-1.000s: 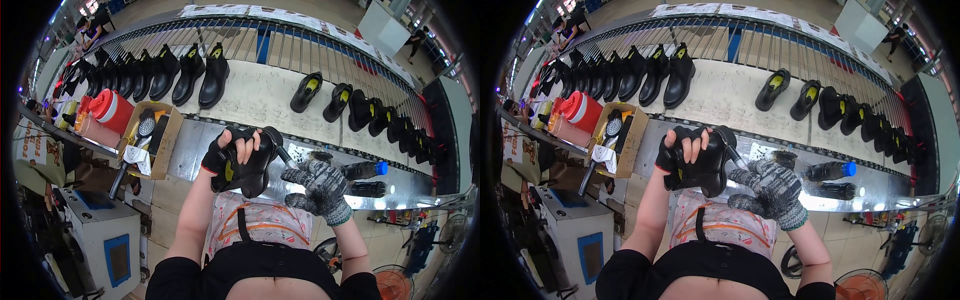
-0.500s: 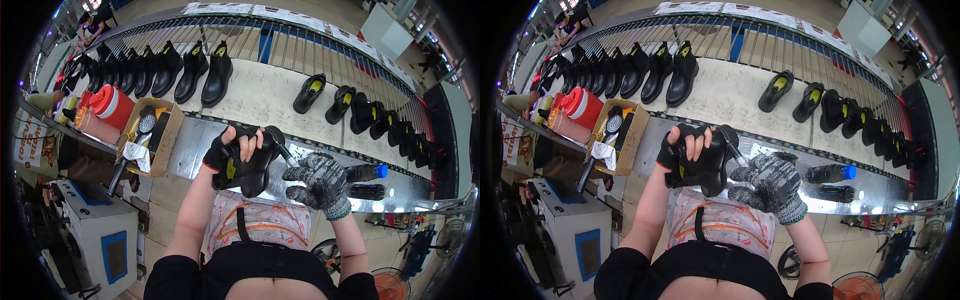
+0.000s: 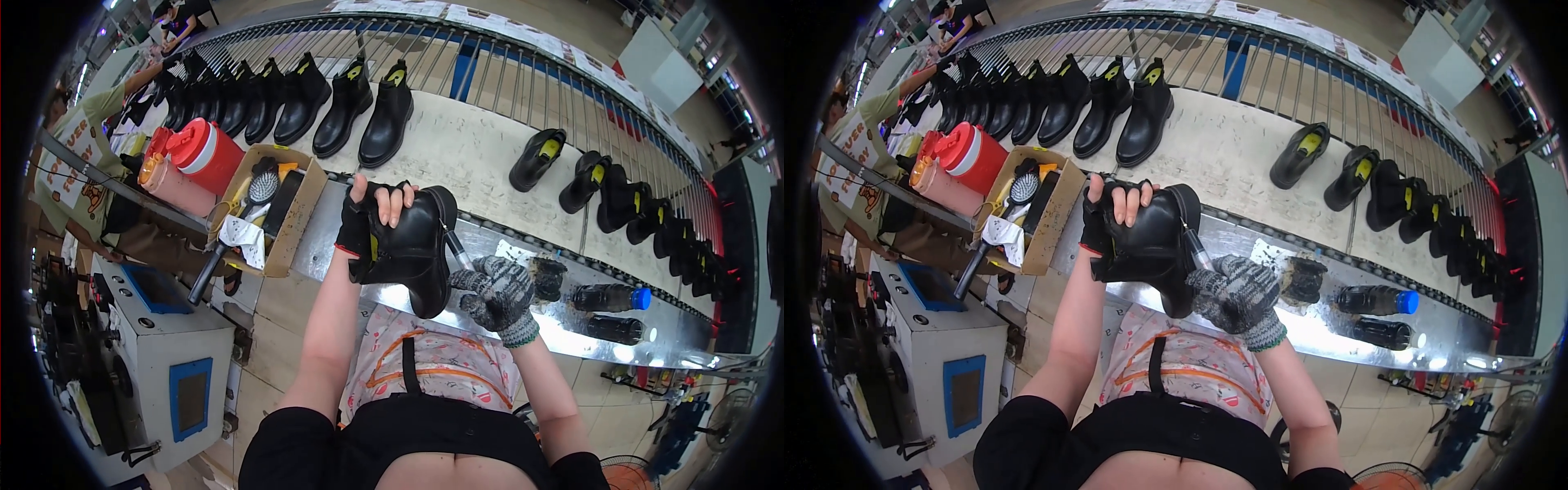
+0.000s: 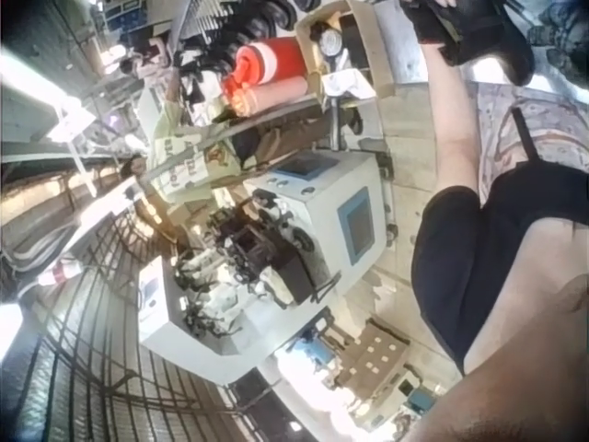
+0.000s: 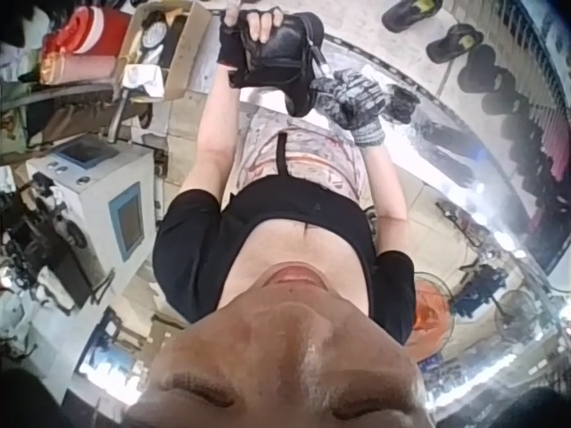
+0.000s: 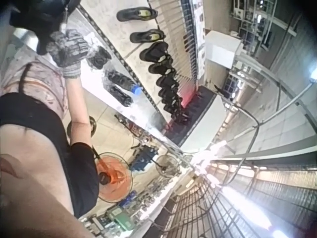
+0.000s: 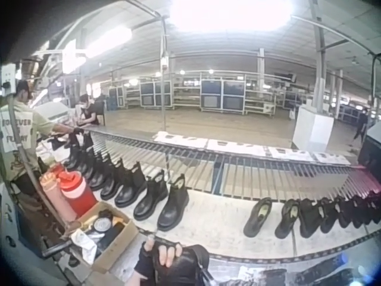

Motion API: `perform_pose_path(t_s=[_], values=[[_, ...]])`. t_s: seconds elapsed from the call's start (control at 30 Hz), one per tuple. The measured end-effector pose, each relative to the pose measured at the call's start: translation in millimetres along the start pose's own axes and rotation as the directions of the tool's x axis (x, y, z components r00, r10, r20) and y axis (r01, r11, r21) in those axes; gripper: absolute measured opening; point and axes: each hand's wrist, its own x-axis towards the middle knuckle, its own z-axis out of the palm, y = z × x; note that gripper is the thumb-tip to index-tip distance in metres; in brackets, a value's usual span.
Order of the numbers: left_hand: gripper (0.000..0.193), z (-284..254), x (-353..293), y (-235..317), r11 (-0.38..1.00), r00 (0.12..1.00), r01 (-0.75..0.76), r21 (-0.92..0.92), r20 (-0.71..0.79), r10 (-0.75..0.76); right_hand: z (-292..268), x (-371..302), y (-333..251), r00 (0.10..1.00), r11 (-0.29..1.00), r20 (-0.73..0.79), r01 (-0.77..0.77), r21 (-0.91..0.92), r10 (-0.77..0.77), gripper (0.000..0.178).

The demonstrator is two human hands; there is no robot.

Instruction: The recorder is applying a liquid adhesive or treatment to the soles and edges of black boots using a small brush and a container of liquid.

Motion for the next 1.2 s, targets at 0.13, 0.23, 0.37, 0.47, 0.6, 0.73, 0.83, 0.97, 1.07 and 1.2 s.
perform_pose_path(t_s=[0.13,0.23,0.37,0.47,0.6,0.73,0.83,0.97,1.07,1.2], values=[[0.069,-16.0,-2.3,3.3,0.997,0.999,-0.024,-0.080,-0.046,0.021,32.9,-1.7,3.1,0.996,1.000,-0.089,0.020,0.023,-0.018,0.026],[0.069,-27.6,-4.3,5.3,0.993,0.999,-0.043,-0.112,-0.031,0.040,41.8,-5.3,-0.7,0.995,1.000,-0.104,-0.005,0.009,0.006,0.019],[0.067,-36.6,-8.0,6.5,0.990,0.994,-0.061,-0.126,-0.100,0.049,52.4,-8.4,2.2,1.000,0.998,0.011,0.006,-0.064,-0.005,0.020],[0.066,-45.3,-12.1,7.2,0.992,0.987,-0.077,-0.098,-0.146,0.062,51.8,-10.5,9.2,0.998,0.998,0.006,0.060,0.027,-0.060,0.016],[0.067,-56.9,-11.7,6.9,0.984,0.993,-0.085,-0.154,-0.097,0.071,43.7,-19.1,17.8,0.992,0.996,0.096,0.078,0.050,-0.082,0.018],[0.067,-63.5,-7.5,4.8,0.987,0.981,-0.088,-0.135,-0.184,0.062,36.3,-32.5,21.0,0.986,0.996,0.152,0.053,0.078,-0.065,0.015],[0.068,-69.0,-8.3,1.5,0.991,0.972,-0.063,-0.118,-0.235,0.034,36.4,-42.9,24.0,0.988,0.976,0.145,0.015,0.216,-0.047,0.014],[0.069,-80.6,-1.1,-0.5,0.999,0.926,-0.019,-0.048,-0.379,0.000,35.8,-58.5,23.9,0.973,0.894,0.205,-0.184,0.409,0.107,0.022],[0.070,-93.6,9.8,-6.8,0.999,0.894,0.001,-0.037,-0.447,-0.017,44.0,-68.2,21.6,0.946,0.788,0.226,-0.319,0.526,0.232,0.032],[0.071,-117.3,20.4,-20.2,0.977,0.909,0.039,0.210,-0.413,0.052,48.7,-74.3,16.3,0.857,0.476,0.305,-0.491,0.729,0.416,0.058]])
